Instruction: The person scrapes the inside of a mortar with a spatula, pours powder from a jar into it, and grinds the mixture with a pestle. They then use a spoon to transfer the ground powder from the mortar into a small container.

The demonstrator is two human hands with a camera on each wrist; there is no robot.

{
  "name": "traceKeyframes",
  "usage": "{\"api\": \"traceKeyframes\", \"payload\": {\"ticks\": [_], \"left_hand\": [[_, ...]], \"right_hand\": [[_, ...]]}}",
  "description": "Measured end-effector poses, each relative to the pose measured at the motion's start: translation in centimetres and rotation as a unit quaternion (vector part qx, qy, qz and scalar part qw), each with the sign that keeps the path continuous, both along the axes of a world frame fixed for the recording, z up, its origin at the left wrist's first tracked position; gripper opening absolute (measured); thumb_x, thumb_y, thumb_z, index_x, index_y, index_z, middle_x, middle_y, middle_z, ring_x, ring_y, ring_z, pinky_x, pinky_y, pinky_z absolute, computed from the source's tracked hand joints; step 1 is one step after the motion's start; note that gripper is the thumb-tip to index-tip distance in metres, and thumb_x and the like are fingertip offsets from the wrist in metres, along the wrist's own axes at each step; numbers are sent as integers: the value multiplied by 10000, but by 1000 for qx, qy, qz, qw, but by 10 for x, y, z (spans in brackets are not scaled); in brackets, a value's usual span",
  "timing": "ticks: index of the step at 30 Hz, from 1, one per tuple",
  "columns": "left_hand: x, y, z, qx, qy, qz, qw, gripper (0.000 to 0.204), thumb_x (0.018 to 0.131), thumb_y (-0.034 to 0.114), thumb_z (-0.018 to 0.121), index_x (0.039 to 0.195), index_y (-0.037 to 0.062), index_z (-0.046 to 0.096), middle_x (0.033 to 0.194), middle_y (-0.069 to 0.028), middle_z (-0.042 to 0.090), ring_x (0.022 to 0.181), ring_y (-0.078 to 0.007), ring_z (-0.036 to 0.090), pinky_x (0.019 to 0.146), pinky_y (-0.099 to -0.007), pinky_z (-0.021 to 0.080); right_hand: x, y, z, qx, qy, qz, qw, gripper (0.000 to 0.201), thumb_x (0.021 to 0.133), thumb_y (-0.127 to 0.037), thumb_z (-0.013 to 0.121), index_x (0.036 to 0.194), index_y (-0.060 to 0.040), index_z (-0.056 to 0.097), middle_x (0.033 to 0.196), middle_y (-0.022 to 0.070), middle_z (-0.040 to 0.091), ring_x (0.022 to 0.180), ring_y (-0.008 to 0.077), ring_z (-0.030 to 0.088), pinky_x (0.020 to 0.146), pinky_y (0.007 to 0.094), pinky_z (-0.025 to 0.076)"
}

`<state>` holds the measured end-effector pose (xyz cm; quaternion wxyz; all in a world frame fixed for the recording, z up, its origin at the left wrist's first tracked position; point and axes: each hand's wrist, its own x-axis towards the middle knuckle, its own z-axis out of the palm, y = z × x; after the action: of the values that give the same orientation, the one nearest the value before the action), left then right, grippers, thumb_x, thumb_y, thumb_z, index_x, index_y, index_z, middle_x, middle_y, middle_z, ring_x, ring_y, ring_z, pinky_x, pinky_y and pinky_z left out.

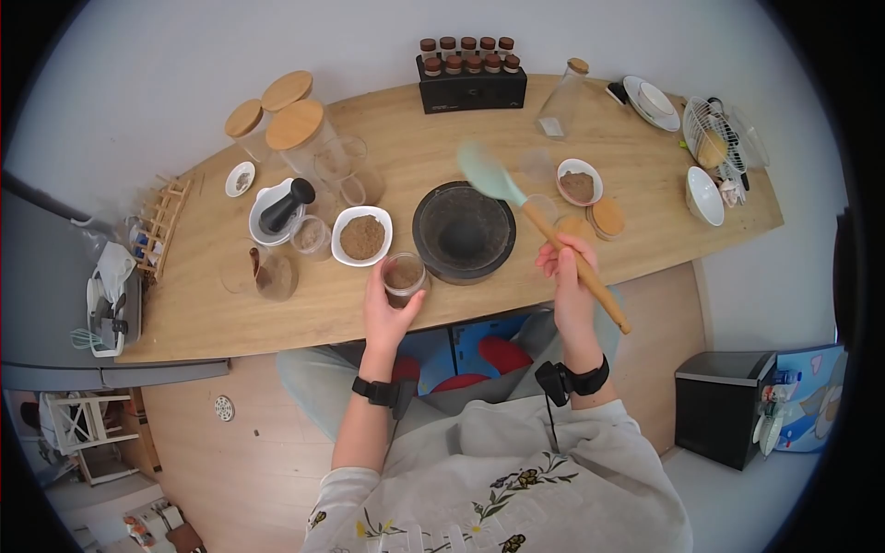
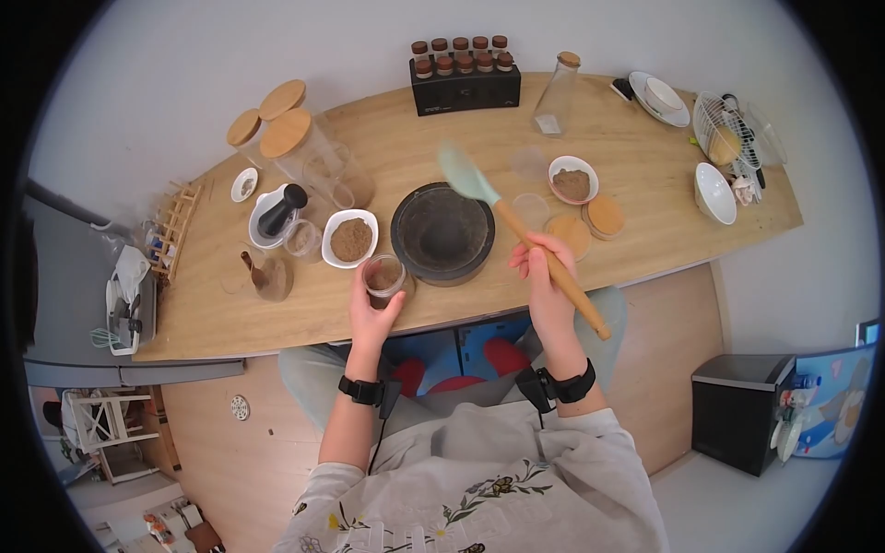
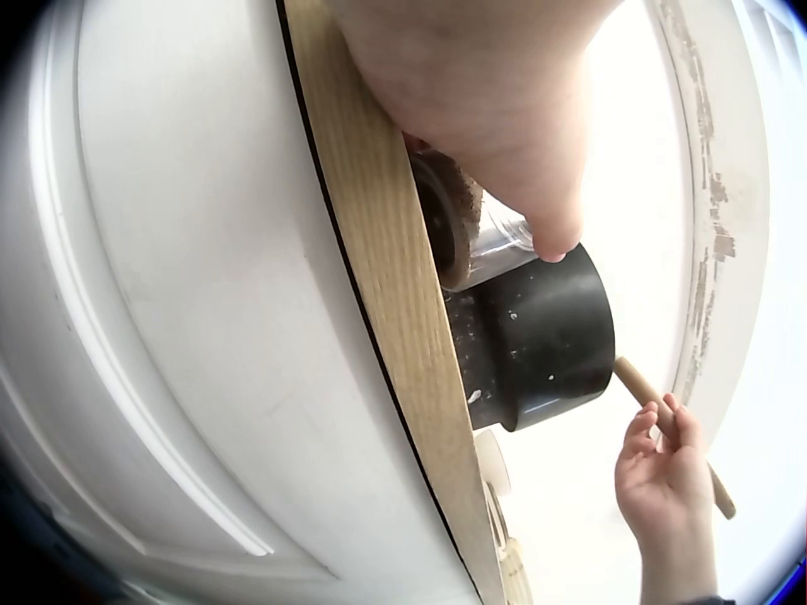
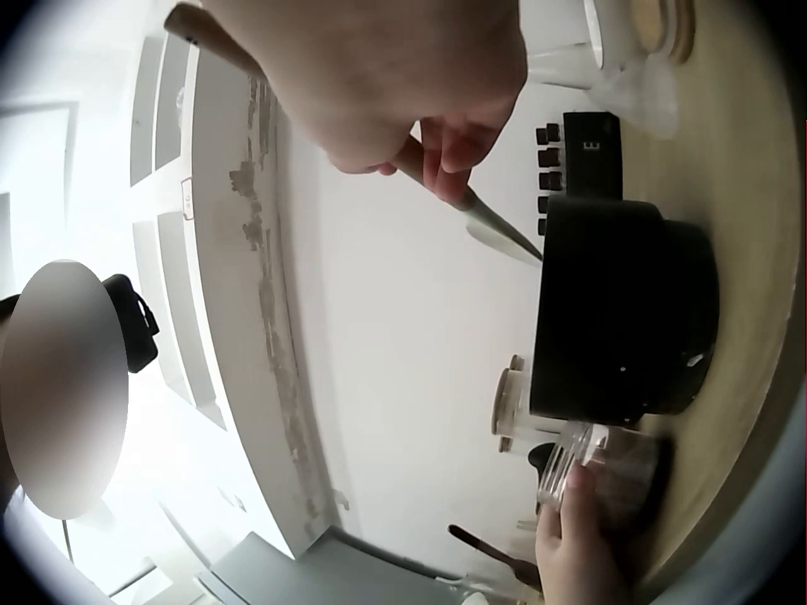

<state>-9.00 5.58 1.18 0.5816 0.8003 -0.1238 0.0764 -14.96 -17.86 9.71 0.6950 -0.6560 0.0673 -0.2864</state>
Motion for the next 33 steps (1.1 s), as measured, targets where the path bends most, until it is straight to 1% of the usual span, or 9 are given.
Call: {"api": "traceKeyframes", "payload": {"ticks": [3, 9, 12, 15, 18, 21, 24, 30, 33], "left_hand": [[0, -1, 0, -10, 5, -1, 1000, 709, 642, 110, 722, 1230, -10, 345, 1135, -161, 480, 1068, -253, 479, 893, -332, 399], [-1, 0, 1, 1, 3, -2, 1000, 712, 647, 105, 719, 1234, -20, 337, 1145, -163, 475, 1079, -252, 472, 900, -331, 394], [1, -1, 0, 1, 1, -3, 1000, 709, 647, 104, 718, 1233, -20, 338, 1145, -163, 474, 1080, -251, 471, 902, -332, 392], [1, 0, -1, -3, 2, -3, 1000, 706, 647, 104, 718, 1230, -20, 341, 1145, -163, 474, 1081, -251, 470, 902, -332, 391], [0, -1, -2, 2, 4, 2, 1000, 703, 646, 105, 718, 1228, -20, 344, 1145, -162, 474, 1081, -250, 470, 903, -332, 390], [0, 0, 2, 6, 8, 2, 1000, 702, 647, 107, 717, 1228, -20, 344, 1144, -163, 475, 1079, -252, 471, 904, -333, 388], [0, 0, 0, -1, 9, -1, 1000, 702, 647, 107, 716, 1228, -21, 343, 1145, -163, 474, 1077, -254, 471, 906, -334, 385], [0, 1, 0, 10, 9, 0, 1000, 701, 648, 111, 714, 1227, -23, 344, 1142, -164, 477, 1077, -258, 470, 908, -337, 382], [1, -1, 1, 12, 6, 2, 1000, 698, 648, 115, 712, 1228, -19, 346, 1139, -160, 481, 1081, -258, 467, 914, -342, 376]], "right_hand": [[-3, 0, 4, 62, -30, 21, 997, 171, 897, -100, 406, 1034, -17, 465, 835, 104, 553, 686, 121, 533, 604, 218, 406], [3, 5, 0, 69, 39, 114, 990, 150, 899, -108, 411, 1008, -29, 477, 850, 95, 545, 682, 114, 529, 605, 224, 404], [9, 10, 9, -19, 15, 4, 1000, 130, 893, -98, 421, 971, -24, 492, 831, 92, 555, 673, 116, 529, 603, 226, 405], [2, 4, 1, 112, -30, 25, 993, 118, 886, -88, 430, 950, -19, 502, 831, 86, 554, 673, 115, 529, 605, 223, 403], [-9, 3, -8, 96, 34, 80, 992, 108, 884, -80, 426, 939, -21, 498, 838, 82, 552, 682, 116, 528, 613, 223, 402], [-14, 3, -13, 24, 13, 18, 999, 101, 884, -77, 419, 920, -22, 495, 834, 91, 553, 694, 123, 526, 620, 231, 403], [-16, 2, -15, 83, -35, 10, 996, 93, 878, -72, 422, 918, -21, 489, 808, 96, 556, 694, 131, 523, 626, 241, 405], [-22, -11, -29, 188, 41, 73, 979, 139, 894, -176, 433, 971, -63, 460, 894, 97, 549, 743, 147, 510, 693, 270, 409], [-12, -17, -18, 346, -31, 32, 937, 163, 893, -225, 446, 978, -88, 471, 897, 57, 550, 788, 121, 500, 724, 246, 393]]}}
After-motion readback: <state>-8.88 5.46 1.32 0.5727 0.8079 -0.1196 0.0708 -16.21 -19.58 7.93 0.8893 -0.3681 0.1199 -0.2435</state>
